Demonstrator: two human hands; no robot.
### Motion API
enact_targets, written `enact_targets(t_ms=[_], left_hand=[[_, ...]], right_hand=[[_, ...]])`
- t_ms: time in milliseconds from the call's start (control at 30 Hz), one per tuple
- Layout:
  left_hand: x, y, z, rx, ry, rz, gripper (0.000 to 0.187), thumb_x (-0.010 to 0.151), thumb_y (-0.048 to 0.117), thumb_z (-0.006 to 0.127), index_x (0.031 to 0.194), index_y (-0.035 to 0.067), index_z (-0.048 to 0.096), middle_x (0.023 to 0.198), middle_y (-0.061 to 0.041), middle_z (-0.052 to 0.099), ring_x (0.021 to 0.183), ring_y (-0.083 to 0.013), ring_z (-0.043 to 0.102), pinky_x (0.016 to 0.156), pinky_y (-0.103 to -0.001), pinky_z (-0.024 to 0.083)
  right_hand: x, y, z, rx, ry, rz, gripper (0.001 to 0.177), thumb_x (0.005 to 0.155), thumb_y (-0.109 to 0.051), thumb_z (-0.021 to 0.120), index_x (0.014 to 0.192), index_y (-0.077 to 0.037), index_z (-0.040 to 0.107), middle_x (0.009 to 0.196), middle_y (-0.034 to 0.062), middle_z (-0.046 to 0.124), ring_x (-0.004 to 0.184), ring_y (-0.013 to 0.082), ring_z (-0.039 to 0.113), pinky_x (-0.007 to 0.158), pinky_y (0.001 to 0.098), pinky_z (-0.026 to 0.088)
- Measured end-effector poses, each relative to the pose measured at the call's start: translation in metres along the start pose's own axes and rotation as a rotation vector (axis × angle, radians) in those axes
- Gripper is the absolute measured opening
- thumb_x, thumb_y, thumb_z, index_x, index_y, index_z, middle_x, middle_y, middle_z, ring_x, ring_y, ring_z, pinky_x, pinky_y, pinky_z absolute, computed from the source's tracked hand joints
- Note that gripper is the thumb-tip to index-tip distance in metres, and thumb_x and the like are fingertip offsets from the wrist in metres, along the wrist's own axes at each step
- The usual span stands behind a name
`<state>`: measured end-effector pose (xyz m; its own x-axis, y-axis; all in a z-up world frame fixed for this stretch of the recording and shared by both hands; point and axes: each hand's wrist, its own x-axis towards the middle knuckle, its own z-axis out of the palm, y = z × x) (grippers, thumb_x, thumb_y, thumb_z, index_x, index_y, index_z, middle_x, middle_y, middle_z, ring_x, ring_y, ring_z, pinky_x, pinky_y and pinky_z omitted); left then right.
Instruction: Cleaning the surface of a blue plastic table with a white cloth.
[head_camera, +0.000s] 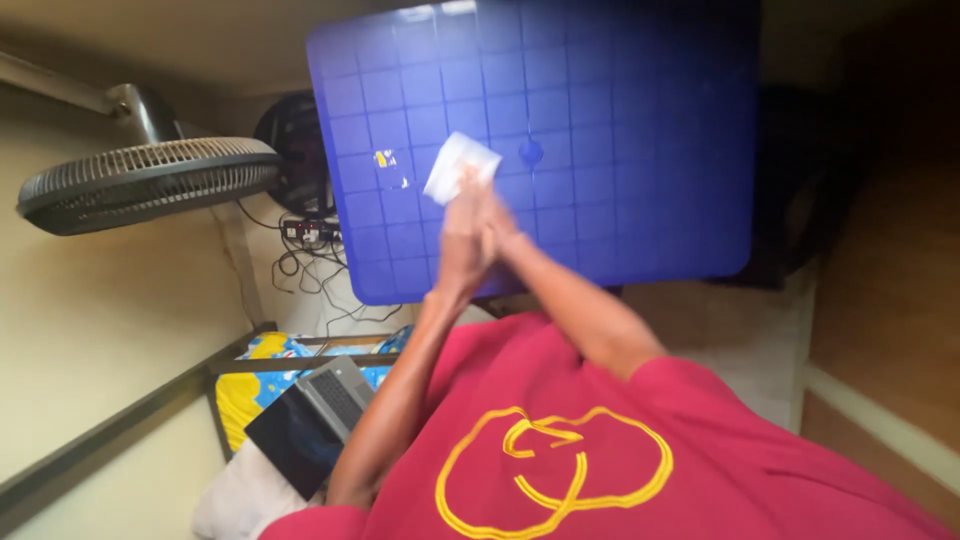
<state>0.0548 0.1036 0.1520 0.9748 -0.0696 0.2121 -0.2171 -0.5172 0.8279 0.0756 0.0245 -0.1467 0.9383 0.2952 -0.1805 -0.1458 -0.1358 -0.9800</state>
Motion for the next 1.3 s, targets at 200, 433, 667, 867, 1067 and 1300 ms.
enact_targets(t_ms=[200,433,667,867,1067,1300], left_hand=[[0.072,0.056,-0.016,0.168,0.279,-0.123,0.062,0.094,-0.006,0.054,0.155,-0.007,0.041,0.163,-0.030,0.037,0.157,-0.0436,0.032,0.131,-0.047,0.027],[0.028,0.039,0.191,0.012,0.206,0.031,0.066,0.087,-0.007,0.053,0.152,-0.005,0.043,0.161,-0.030,0.038,0.155,-0.0465,0.031,0.131,-0.049,0.025],[-0.042,0.135,0.182,-0.636,-0.620,-0.031,0.049,0.109,0.013,0.042,0.157,0.002,0.038,0.162,-0.023,0.040,0.154,-0.0361,0.036,0.129,-0.041,0.027],[-0.045,0.058,0.094,-0.479,-0.694,0.057,0.038,0.113,0.017,0.046,0.147,0.001,0.050,0.159,-0.022,0.046,0.154,-0.0325,0.039,0.130,-0.040,0.028],[0.028,-0.048,0.022,-0.219,-0.269,-0.048,0.039,0.111,0.006,0.041,0.147,-0.006,0.050,0.151,-0.027,0.052,0.144,-0.0390,0.046,0.127,-0.043,0.032],[0.068,-0.091,0.017,0.389,-0.057,-0.079,0.066,0.086,-0.011,0.047,0.151,-0.008,0.040,0.158,-0.037,0.037,0.149,-0.0492,0.037,0.125,-0.048,0.031]], right_hand=[[-0.091,-0.214,-0.029,-0.629,-0.742,0.032,0.070,0.080,-0.002,0.062,0.148,-0.007,0.049,0.159,0.0278,0.035,0.140,0.0434,0.042,0.105,0.0462,0.046],[-0.163,-0.121,-0.194,-0.518,-0.698,-0.107,0.046,0.089,-0.018,0.062,0.134,-0.017,0.069,0.132,0.0078,0.071,0.118,0.0262,0.065,0.102,0.0437,0.054],[-0.191,-0.033,-0.318,-0.693,-0.061,-0.183,0.043,0.105,-0.008,0.044,0.145,-0.006,0.060,0.147,0.0158,0.062,0.140,0.0304,0.057,0.125,0.0412,0.040],[-0.081,-0.058,-0.254,-0.818,0.513,-0.122,0.048,0.091,0.007,0.057,0.139,0.006,0.055,0.156,0.0334,0.045,0.149,0.0513,0.034,0.127,0.0472,0.027],[0.040,-0.088,-0.092,-0.230,0.438,0.027,0.048,0.101,-0.006,0.044,0.147,0.009,0.043,0.154,0.0316,0.045,0.145,0.0434,0.041,0.123,0.0445,0.030],[-0.040,-0.209,-0.035,-0.671,-0.465,-0.054,0.059,0.087,0.001,0.056,0.145,-0.004,0.051,0.156,0.0323,0.034,0.138,0.0461,0.042,0.107,0.0480,0.045]])
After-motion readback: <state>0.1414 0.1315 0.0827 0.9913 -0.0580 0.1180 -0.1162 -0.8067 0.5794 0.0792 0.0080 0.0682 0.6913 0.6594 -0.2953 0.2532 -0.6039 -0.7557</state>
